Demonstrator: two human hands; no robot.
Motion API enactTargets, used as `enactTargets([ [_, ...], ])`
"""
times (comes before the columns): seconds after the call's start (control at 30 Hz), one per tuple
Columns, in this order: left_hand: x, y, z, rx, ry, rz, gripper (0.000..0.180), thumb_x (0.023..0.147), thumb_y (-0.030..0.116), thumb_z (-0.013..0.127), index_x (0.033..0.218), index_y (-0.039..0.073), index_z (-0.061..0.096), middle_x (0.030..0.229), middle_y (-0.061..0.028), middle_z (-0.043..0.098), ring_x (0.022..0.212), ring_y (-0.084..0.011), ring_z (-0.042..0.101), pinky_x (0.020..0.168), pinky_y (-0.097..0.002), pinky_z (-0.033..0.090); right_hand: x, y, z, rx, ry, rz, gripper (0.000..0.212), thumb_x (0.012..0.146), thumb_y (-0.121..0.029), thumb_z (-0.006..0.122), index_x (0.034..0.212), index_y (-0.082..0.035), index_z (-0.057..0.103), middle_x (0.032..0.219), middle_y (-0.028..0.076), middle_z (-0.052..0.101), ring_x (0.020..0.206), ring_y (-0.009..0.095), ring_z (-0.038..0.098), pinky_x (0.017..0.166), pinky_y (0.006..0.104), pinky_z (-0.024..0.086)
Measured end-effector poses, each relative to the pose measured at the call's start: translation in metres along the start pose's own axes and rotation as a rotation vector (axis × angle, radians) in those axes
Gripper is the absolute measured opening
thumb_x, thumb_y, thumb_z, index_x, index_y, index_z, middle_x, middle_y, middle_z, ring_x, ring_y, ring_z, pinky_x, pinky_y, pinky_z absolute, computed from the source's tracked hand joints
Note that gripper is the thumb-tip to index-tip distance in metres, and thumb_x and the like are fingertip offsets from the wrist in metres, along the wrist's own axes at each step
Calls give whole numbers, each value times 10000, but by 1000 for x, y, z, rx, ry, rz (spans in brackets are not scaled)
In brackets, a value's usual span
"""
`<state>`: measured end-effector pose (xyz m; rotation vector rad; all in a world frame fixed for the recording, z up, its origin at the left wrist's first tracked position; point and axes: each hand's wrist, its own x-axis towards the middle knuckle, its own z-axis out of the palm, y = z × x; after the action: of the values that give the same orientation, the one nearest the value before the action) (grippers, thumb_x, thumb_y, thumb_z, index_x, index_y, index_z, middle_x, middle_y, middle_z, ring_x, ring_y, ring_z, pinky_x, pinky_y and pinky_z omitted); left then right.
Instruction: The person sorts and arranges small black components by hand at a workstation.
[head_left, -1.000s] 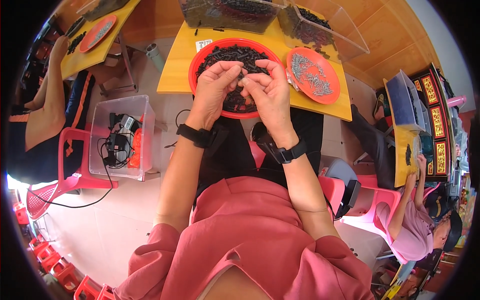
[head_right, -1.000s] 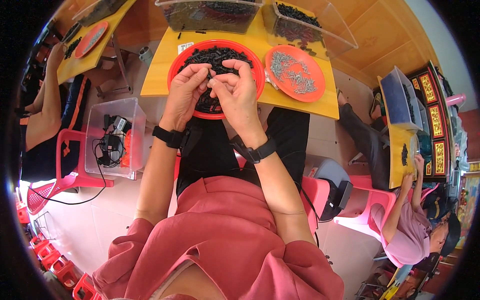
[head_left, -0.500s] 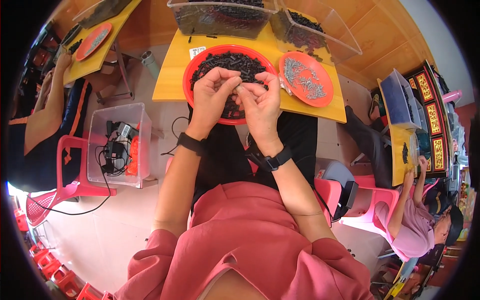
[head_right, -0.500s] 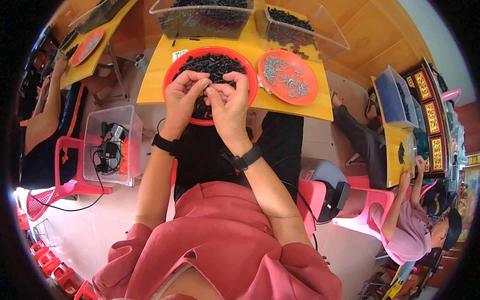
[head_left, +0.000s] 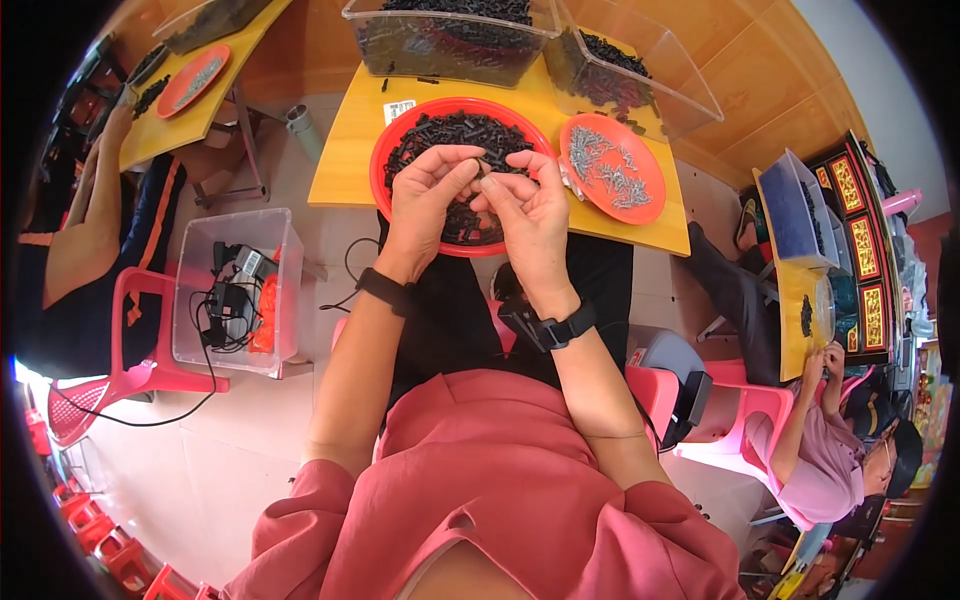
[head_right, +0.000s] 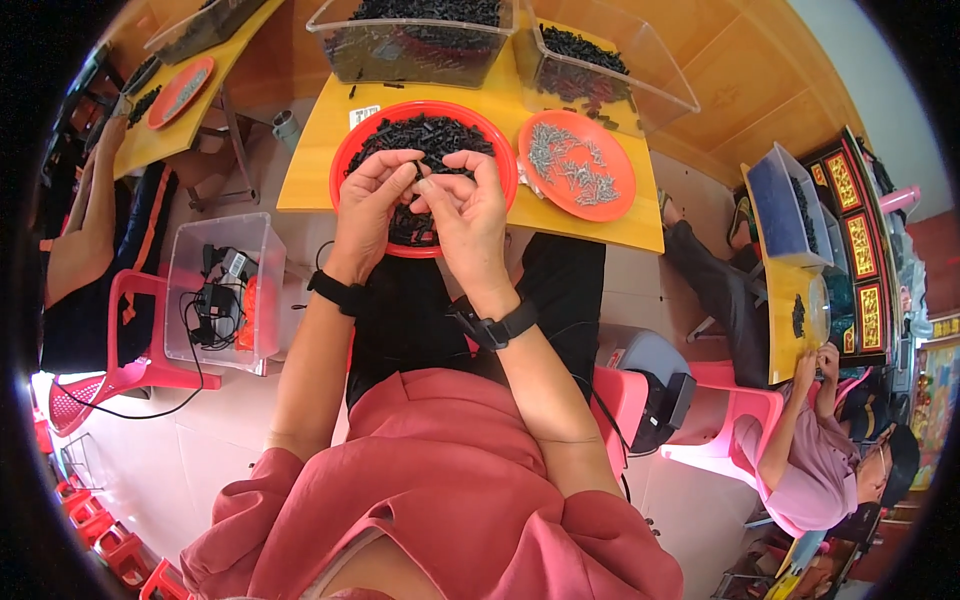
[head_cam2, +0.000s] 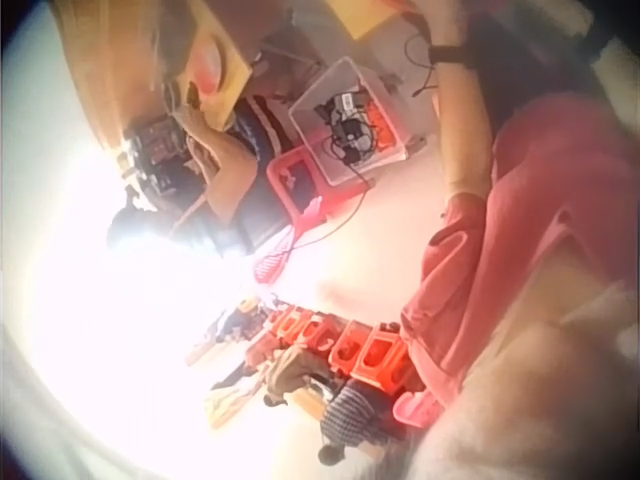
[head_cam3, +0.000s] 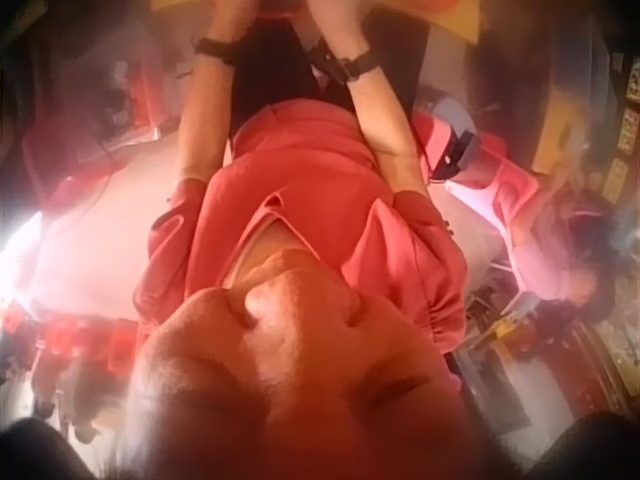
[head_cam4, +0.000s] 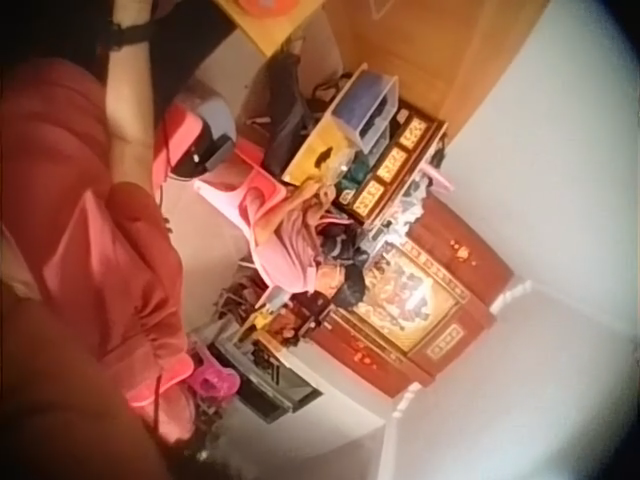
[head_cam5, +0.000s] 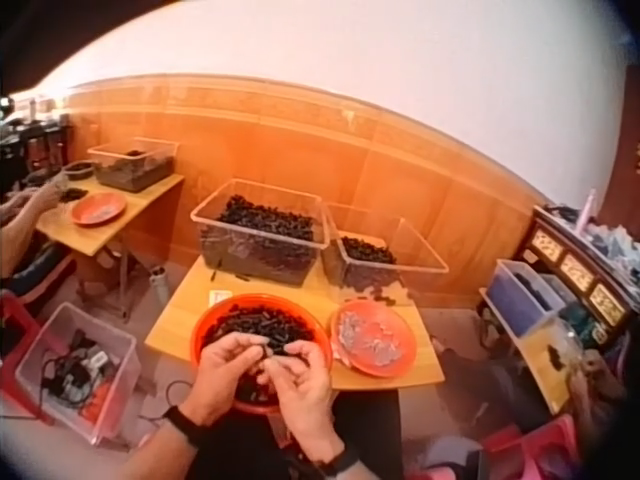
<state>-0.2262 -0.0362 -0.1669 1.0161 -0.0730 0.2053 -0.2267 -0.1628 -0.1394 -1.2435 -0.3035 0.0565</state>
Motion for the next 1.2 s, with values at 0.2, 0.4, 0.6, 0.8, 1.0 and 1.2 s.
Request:
enactTargets([
  [0.2, 2, -4, -4, -11, -9, 16, 150, 890, 74, 604, 1024, 16, 635, 916, -48, 673, 722, -42, 543, 674, -181, 438, -1, -1, -3, -66, -12, -42, 320, 875, 28, 573, 1137, -19, 395, 891, 102, 645, 746, 120, 629, 671, 210, 493],
  [0.4, -2, 0, 5, -10, 8, 66, 134, 888, 68, 605, 1008, 17, 635, 909, -45, 672, 718, -37, 529, 671, -178, 434, -5, 4, 4, -168, 58, -147, 311, 871, 37, 571, 1123, -18, 398, 875, 90, 644, 740, 111, 626, 656, 213, 495],
  [0.6, -1, -5, 3, -37, 7, 70, 126, 891, 63, 600, 1001, 9, 627, 901, -50, 665, 708, -44, 532, 661, -183, 445, -8, 8, 4, -234, 70, -210, 301, 871, 31, 573, 1106, -18, 391, 857, 81, 639, 710, 95, 605, 638, 212, 490],
  [0.8, -1, -4, 2, -128, -26, -9, 112, 902, 71, 588, 991, 8, 614, 895, -65, 657, 698, -68, 551, 641, -205, 468, -6, 5, 0, -28, 7, -105, 306, 885, 24, 554, 1118, -25, 362, 856, 94, 627, 686, 88, 569, 666, 216, 492],
  [1.0, -1, -4, 1, -150, -53, -25, 133, 906, 80, 587, 1018, 11, 603, 915, -70, 655, 726, -81, 582, 656, -213, 491, -4, 3, -4, 134, -23, -1, 307, 886, 25, 558, 1120, -22, 365, 856, 114, 631, 692, 96, 569, 670, 234, 498],
  [1.2, -2, -1, 1, -152, -41, -73, 174, 900, 74, 594, 1063, 14, 598, 948, -74, 658, 763, -90, 599, 689, -219, 502, -2, 2, -4, 75, -26, -15, 285, 891, -5, 571, 1124, -6, 408, 848, 107, 641, 697, 98, 582, 655, 221, 484],
])
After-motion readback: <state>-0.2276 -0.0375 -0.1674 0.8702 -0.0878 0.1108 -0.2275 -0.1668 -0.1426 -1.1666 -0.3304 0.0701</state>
